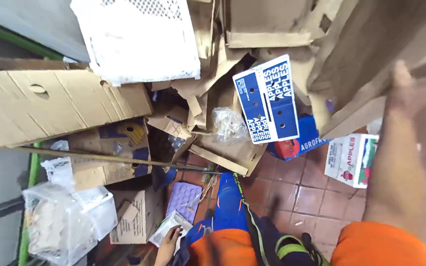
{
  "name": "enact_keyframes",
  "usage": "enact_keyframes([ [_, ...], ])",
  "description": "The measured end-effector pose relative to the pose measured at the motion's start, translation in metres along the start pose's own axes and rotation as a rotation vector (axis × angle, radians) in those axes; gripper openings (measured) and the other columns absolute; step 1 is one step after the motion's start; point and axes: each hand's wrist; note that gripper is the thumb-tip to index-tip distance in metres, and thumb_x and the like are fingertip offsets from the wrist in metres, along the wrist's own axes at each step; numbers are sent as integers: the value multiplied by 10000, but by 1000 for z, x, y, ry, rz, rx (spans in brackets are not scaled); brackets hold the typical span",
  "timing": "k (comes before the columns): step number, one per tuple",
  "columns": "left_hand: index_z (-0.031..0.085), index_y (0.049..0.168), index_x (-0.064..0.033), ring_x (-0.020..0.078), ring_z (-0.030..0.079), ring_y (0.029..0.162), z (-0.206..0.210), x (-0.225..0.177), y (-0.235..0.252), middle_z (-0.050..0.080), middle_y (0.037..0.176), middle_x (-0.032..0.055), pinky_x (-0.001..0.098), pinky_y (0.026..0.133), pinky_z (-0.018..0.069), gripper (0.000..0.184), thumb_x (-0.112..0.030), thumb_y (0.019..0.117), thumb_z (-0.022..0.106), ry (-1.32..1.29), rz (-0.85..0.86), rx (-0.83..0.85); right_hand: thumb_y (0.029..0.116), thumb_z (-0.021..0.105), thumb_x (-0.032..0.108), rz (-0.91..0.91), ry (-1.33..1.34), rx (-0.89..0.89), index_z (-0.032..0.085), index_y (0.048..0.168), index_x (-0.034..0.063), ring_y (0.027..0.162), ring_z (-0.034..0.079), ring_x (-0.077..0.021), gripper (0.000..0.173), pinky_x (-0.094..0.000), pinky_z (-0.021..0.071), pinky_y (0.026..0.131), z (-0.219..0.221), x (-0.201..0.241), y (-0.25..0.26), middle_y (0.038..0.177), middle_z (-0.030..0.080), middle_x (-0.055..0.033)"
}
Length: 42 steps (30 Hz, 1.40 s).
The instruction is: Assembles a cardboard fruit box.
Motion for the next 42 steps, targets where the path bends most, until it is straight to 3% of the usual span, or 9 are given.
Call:
enact_keyframes([
  [6,552,1426,-34,329,613,1274,-1,-88,51,635,1362,199,553,1110,463,489,-353,1056,572,289,361,104,856,746,254,40,797,-127,315,1468,2,1174,649,-200,790,-427,569,1007,-224,-41,-144,1283,624,-93],
  [13,164,1638,-53,354,239,1556,72,-201,-87,232,1686,189,578,1263,211,1273,-652,725,819,395,1251,29,907,540,216,90,1033,-161,653,1033,206,895,714,-56,170,-298,607,822,-407,17,-369,910,744,75],
  [15,140,1629,-15,396,369,1490,93,-164,-115,273,1659,228,588,1199,344,1300,-603,711,848,493,1386,-57,901,573,221,101,1084,-154,677,1047,205,932,712,-76,180,-326,604,845,-455,3,-436,960,745,52],
  [17,266,1570,28,444,651,1177,108,-98,-128,519,1473,266,636,891,560,1152,-398,670,846,514,1461,-212,905,578,250,235,1015,-169,662,1074,214,934,709,-53,193,-307,607,846,-498,-8,-514,978,745,70],
  [21,451,1470,43,464,703,1030,131,29,-141,675,1268,252,687,782,539,966,-370,664,788,543,1486,-218,994,584,510,890,426,-201,509,1432,147,1021,684,-112,574,-371,593,883,-551,-28,-686,1177,692,-36],
  [26,440,1509,-47,444,691,1067,159,113,-173,673,1294,217,695,820,516,960,-274,660,824,628,1414,-105,700,904,511,1180,-30,-84,290,1599,99,1181,658,-302,1164,-515,542,1001,-560,4,-890,1353,637,-183],
  [33,428,1516,-6,475,621,1211,214,197,-266,632,1329,281,696,979,467,977,-330,687,835,654,1547,108,630,918,292,1093,-448,-211,210,1621,15,1030,712,-370,1248,-513,613,777,-651,18,-988,1483,508,-256],
  [37,278,1577,43,445,506,1357,243,229,-468,512,1453,325,575,1137,372,932,-149,820,787,787,1532,275,646,899,318,974,-367,-443,247,1623,55,896,738,-323,1204,-517,623,732,-765,-10,-1025,1402,594,-226],
  [42,355,1570,-69,520,661,1034,358,258,-538,676,1175,299,751,818,470,995,-434,719,721,793,2094,512,759,765,305,969,-279,-605,186,1655,173,1076,693,-329,1076,-588,563,873,-933,-85,-1101,1310,652,-201],
])
Point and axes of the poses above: each hand's wrist, its own y-axis towards the middle knuckle, its own z-axis out of the palm, x = y × z
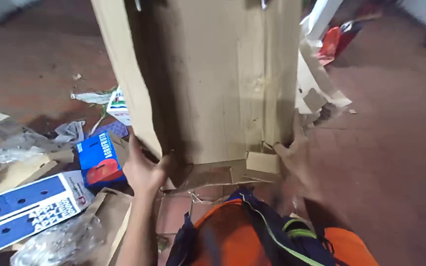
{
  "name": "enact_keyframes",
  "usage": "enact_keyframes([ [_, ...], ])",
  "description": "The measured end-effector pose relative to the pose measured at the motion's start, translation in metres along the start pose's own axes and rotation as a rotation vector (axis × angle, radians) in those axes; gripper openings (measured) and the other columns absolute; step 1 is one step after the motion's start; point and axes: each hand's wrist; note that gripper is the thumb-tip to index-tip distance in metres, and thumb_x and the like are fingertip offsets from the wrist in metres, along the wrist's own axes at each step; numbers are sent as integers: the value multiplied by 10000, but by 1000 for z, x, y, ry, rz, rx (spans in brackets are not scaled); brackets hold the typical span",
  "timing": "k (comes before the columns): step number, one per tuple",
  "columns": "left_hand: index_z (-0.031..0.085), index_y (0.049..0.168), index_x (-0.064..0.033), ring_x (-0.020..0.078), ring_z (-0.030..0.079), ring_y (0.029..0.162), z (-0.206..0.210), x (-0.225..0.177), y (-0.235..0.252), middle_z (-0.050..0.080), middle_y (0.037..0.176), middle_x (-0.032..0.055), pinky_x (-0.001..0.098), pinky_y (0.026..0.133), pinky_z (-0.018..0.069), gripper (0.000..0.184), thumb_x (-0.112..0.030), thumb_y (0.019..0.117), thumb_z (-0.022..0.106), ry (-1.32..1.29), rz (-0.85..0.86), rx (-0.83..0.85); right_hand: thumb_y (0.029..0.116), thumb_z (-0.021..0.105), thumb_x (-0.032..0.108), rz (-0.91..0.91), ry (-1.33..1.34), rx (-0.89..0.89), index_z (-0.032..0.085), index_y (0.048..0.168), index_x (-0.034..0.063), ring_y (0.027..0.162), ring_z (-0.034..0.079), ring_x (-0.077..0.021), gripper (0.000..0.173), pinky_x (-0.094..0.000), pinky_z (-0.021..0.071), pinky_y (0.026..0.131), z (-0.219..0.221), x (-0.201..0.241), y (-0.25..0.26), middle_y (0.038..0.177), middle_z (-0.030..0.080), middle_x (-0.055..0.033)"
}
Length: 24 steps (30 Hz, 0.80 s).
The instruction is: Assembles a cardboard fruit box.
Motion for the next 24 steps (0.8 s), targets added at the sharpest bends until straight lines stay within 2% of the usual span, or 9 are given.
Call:
enact_keyframes([
  [4,514,1468,-120,309,721,1006,62,-116,79,720,1163,153,625,863,560,643,-260,853,639,-180,128,318,776,811,168,68,11,-134,185,1653,218,1200,630,-405,1079,-676,516,940,-73,-97,109,1408,576,-235],
  [8,616,1314,-56,192,702,999,133,-197,166,707,1146,114,485,891,583,419,-192,919,598,-366,76,479,869,675,144,187,102,-95,244,1644,196,1364,543,-265,888,-517,477,1105,-125,-178,213,1547,488,-152],
  [10,645,1235,-45,118,699,891,160,-233,211,709,1062,68,373,809,607,354,-156,899,635,-448,46,493,913,583,186,178,137,-64,407,1575,146,1275,595,-225,685,-472,504,1053,-145,-201,259,1461,564,-145],
  [12,658,1157,-56,89,680,811,182,-255,255,700,984,32,332,748,597,284,-140,886,648,-458,10,527,961,493,236,172,131,-43,606,1371,73,1127,608,-174,456,-445,495,965,-161,-224,297,1287,643,-129],
  [13,656,1134,-67,73,671,782,191,-260,276,693,956,13,311,727,594,253,-138,891,640,-442,-13,545,994,464,254,171,131,-22,632,1222,31,1035,586,-139,361,-414,489,906,-168,-237,315,1163,640,-106],
  [15,652,1135,-62,71,651,788,207,-260,313,679,962,13,315,741,577,246,-152,910,609,-399,-59,565,1008,465,275,257,155,2,621,1098,115,854,553,25,240,-248,501,772,-178,-246,350,980,592,53],
  [17,656,1159,-63,81,630,837,222,-250,348,664,1006,26,334,785,552,253,-192,954,584,-354,-91,573,1029,480,203,281,217,25,612,1182,24,897,533,6,270,-248,473,834,-184,-257,385,1059,596,-10],
  [20,670,1144,-85,102,621,862,263,-213,374,658,1018,33,360,797,539,256,-240,963,574,-366,-213,602,1022,496,263,363,212,49,604,1133,121,824,548,54,211,-202,494,749,-166,-293,425,973,582,77],
  [24,657,1075,-116,63,630,749,310,-177,374,664,898,-17,293,694,557,196,-237,980,535,-512,-433,602,956,571,411,591,25,178,616,1307,92,1082,629,-269,477,-566,520,898,-139,-341,439,1238,641,-159],
])
Point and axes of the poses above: each hand's wrist, its own y-axis towards the middle knuckle, its own z-axis out of the palm, x = y × z
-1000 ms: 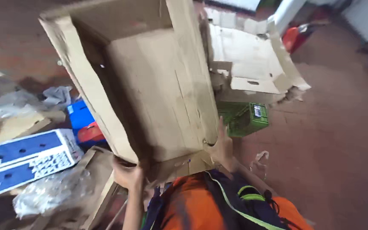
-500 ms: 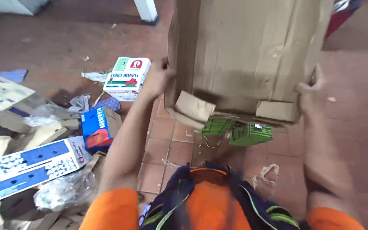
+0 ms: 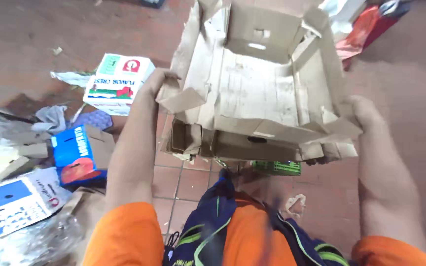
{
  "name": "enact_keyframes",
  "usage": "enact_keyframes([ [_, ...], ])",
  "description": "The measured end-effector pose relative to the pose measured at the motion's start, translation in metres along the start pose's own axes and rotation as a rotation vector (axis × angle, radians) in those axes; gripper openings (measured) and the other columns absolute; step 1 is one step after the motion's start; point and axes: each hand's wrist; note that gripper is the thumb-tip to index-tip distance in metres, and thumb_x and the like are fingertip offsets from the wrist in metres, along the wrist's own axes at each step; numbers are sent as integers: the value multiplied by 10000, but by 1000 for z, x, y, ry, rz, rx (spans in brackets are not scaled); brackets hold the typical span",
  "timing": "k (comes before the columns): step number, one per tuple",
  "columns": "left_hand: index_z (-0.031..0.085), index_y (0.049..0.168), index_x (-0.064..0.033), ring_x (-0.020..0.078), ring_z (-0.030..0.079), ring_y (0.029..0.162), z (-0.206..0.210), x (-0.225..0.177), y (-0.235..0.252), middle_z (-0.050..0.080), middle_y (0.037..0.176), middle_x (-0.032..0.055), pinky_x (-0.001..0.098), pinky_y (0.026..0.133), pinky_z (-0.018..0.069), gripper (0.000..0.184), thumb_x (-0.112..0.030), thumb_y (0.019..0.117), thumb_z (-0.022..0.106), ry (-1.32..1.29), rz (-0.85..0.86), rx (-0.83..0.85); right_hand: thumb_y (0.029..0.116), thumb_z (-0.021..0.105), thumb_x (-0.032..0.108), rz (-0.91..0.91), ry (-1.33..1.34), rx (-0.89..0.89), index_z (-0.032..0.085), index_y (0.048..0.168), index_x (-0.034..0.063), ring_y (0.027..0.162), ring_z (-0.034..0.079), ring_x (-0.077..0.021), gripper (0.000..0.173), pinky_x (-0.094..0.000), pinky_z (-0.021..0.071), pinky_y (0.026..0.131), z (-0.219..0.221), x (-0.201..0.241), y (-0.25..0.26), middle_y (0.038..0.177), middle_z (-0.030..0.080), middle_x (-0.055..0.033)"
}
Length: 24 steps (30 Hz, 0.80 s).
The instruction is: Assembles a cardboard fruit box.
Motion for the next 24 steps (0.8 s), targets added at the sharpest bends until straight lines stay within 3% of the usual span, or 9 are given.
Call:
enact_keyframes([
  [4,501,1387,-106,55,659,995,9,28,-19,669,1154,8,271,857,566,474,-359,1141,185,-474,2,-9,1000,576,476,77,-202,99,562,1415,87,1176,606,-405,568,-663,468,968,2,-55,43,1330,607,-254],
  [7,411,1530,-85,211,632,1225,34,80,-32,629,1374,106,464,1036,541,645,-511,1114,162,-777,194,-257,991,524,606,48,-298,129,546,1416,57,1210,587,-454,695,-703,444,985,-12,-92,82,1335,595,-297],
  [10,457,1416,1,189,680,1086,106,107,-110,668,1231,96,419,965,578,386,-219,1108,381,-570,372,-587,1026,506,563,58,-353,152,511,1426,-28,1259,526,-550,713,-776,381,994,-6,-63,58,1359,543,-377],
  [13,556,1187,110,194,649,1060,188,119,-164,660,1128,157,352,972,529,288,-103,995,577,177,560,-743,1047,541,439,134,-171,180,518,1438,64,1149,606,-311,543,-564,484,971,-14,-50,46,1318,602,-214],
  [15,682,1209,-21,363,598,1256,215,124,-168,672,1284,198,549,1092,398,351,-271,986,580,690,466,-741,1049,554,351,124,-28,214,564,1376,125,972,637,-109,398,-368,546,869,-18,-50,58,1164,651,-61],
  [17,602,1342,1,482,453,1379,218,134,-148,502,1466,289,636,1134,324,474,-345,1027,528,807,323,-766,1054,554,277,93,95,266,568,1302,111,840,641,-37,299,-271,564,771,-20,-56,71,1020,651,0],
  [20,340,1602,-81,387,246,1552,192,171,-121,282,1667,204,590,1262,163,719,-554,1060,362,794,-39,-733,1041,572,292,82,204,339,580,1302,140,794,675,-42,303,-277,594,724,-16,-81,89,973,693,30],
  [22,283,1629,-149,345,264,1554,183,190,-123,273,1685,149,629,1233,227,716,-590,1064,284,847,-205,-603,1018,598,351,74,178,359,616,1222,188,704,637,-17,262,-254,567,638,-12,-98,88,891,672,82],
  [24,173,1652,-101,335,105,1595,170,186,-124,152,1719,150,636,1260,55,753,-558,1065,292,897,-258,-545,993,618,417,48,117,342,625,1139,212,651,595,15,252,-222,532,587,-6,-109,88,833,638,114],
])
Point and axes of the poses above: each hand's wrist, its own y-axis towards the middle knuckle, its own z-axis out of the palm, x = y × z
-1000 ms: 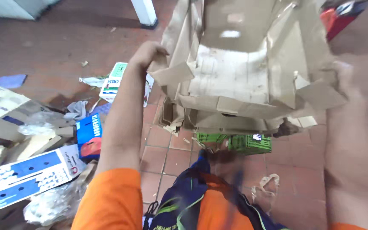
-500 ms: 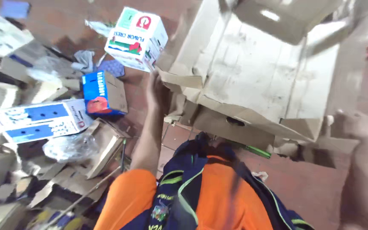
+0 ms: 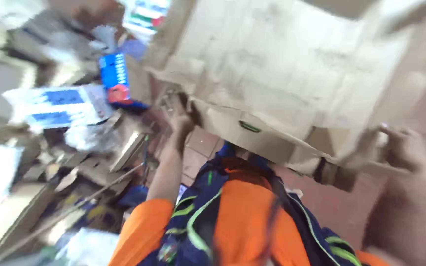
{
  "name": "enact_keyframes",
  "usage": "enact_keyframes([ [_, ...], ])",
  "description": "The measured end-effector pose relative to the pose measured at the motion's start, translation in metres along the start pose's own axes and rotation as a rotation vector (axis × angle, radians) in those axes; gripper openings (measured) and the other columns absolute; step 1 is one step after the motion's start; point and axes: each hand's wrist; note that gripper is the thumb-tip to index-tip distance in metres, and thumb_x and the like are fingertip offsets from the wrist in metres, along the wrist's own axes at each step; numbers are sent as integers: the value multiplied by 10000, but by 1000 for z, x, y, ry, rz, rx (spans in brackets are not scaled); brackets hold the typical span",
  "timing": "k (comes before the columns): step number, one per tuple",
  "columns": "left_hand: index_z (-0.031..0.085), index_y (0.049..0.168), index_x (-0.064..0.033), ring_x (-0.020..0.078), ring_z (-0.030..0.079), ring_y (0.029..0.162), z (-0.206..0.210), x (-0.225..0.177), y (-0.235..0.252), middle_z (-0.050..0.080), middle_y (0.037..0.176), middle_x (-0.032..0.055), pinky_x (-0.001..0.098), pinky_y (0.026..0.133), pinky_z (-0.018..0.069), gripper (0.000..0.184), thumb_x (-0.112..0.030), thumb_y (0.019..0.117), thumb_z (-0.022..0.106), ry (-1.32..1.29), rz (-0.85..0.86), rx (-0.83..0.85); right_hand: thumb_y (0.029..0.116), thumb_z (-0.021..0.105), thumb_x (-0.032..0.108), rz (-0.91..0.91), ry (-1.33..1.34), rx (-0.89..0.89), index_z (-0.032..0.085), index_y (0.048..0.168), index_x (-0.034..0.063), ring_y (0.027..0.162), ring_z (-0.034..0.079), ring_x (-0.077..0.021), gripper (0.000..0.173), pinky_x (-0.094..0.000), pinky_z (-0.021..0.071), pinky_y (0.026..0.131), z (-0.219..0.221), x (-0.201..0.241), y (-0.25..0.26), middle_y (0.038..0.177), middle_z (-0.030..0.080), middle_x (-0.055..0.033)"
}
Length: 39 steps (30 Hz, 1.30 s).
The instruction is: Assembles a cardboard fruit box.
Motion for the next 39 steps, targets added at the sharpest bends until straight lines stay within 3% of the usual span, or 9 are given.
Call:
enact_keyframes([
  [7,545,1434,-1,385,175,1569,-64,-11,74,385,1604,232,585,1280,33,710,-294,817,739,-315,466,-137,1056,530,381,-80,-374,-138,526,1409,40,1105,603,-110,491,-358,481,1012,9,40,-10,1292,617,-135],
  [12,627,1276,-4,144,637,1183,-87,7,111,693,1222,113,360,1067,499,575,-205,777,830,-682,677,130,994,607,479,-269,-459,-187,599,1348,32,1096,666,-196,571,-434,530,994,-8,30,14,1233,678,-165],
  [15,642,1286,-14,303,545,1320,-96,25,132,632,1343,174,516,1168,376,547,-173,782,785,-489,825,154,1026,581,437,-206,-447,-174,543,1418,33,1178,628,-320,564,-566,470,1042,0,28,15,1322,620,-248],
  [18,761,976,-11,410,544,1292,-103,49,169,620,1346,203,635,1096,393,183,42,822,678,-293,919,104,1054,541,316,-181,-287,-158,563,1299,102,843,623,-16,325,-256,553,774,13,34,-9,1003,633,16],
  [24,764,1182,-155,321,513,1396,-114,71,214,540,1531,11,657,1123,381,260,-99,961,639,-9,688,393,1035,572,326,-180,-232,-204,576,1268,114,776,614,7,315,-250,561,723,18,36,-9,947,634,48],
  [28,690,1163,-51,455,655,1109,-121,24,149,701,1163,214,697,917,476,230,-135,956,637,152,578,203,1043,554,384,-183,-521,-301,549,1391,36,1141,632,-313,492,-556,490,1013,9,36,3,1277,632,-232],
  [32,499,1465,4,367,330,1517,-57,30,114,395,1611,190,597,1250,169,429,-53,1059,372,159,569,-43,1058,528,389,-163,-647,-264,455,1475,-32,1333,517,-457,597,-648,373,1118,21,51,-13,1427,519,-340],
  [35,573,1381,-59,387,522,1374,16,70,130,491,1550,167,582,1138,393,375,-202,1069,424,-115,459,-173,1071,478,397,-185,-677,-264,371,1535,-33,1422,449,-425,642,-592,347,1180,29,47,-10,1518,451,-312],
  [39,638,1329,-89,346,568,1324,-22,59,129,583,1441,170,560,1107,451,353,-241,1020,561,-333,376,-182,1074,494,407,-146,-627,-267,447,1472,-25,1309,532,-480,589,-671,397,1085,30,56,-16,1404,532,-344],
])
Point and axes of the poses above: each hand's wrist, its own y-axis towards the middle knuckle, its own z-axis out of the palm, x = y × z
